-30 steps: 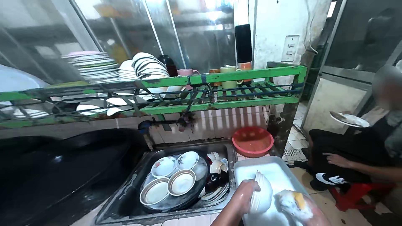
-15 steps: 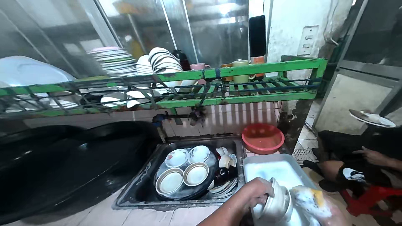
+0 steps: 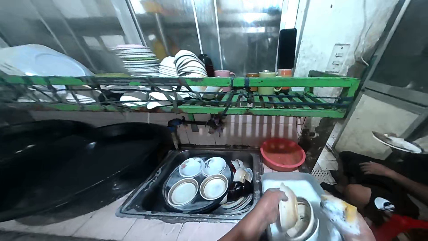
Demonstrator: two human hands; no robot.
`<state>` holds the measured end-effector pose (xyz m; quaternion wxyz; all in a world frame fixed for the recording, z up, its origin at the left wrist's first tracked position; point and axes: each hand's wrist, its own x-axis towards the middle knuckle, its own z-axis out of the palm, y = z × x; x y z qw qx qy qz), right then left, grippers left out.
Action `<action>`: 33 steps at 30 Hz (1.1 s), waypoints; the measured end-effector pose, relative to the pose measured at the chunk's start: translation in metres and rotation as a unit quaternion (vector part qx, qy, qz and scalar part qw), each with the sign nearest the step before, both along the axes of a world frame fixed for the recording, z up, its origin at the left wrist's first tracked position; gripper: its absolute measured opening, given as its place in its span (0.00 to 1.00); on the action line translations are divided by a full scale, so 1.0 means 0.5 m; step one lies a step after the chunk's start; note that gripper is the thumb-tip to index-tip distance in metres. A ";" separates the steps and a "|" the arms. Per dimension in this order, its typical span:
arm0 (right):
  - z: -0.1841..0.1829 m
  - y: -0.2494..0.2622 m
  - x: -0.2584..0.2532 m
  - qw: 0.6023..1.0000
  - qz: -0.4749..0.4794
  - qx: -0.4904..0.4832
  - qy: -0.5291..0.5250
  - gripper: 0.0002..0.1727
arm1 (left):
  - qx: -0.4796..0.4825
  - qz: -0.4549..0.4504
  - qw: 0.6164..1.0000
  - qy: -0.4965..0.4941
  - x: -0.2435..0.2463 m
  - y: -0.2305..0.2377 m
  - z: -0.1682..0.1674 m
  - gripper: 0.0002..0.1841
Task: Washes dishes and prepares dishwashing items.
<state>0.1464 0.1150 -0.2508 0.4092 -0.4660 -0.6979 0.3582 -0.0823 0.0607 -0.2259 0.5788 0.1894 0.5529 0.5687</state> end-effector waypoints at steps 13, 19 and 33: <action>0.099 0.039 -0.159 0.985 0.009 -0.158 -0.073 0.30 | 0.043 -0.156 0.963 0.218 0.080 -0.071 0.039 0.25; 0.075 -0.010 -0.173 0.996 0.035 -0.086 -0.015 0.36 | 0.083 -0.158 0.960 0.217 0.045 -0.087 0.035 0.23; 0.022 0.048 -0.161 0.986 -0.013 -0.148 0.079 0.22 | 0.144 0.076 0.984 -0.077 0.040 -0.051 0.011 0.15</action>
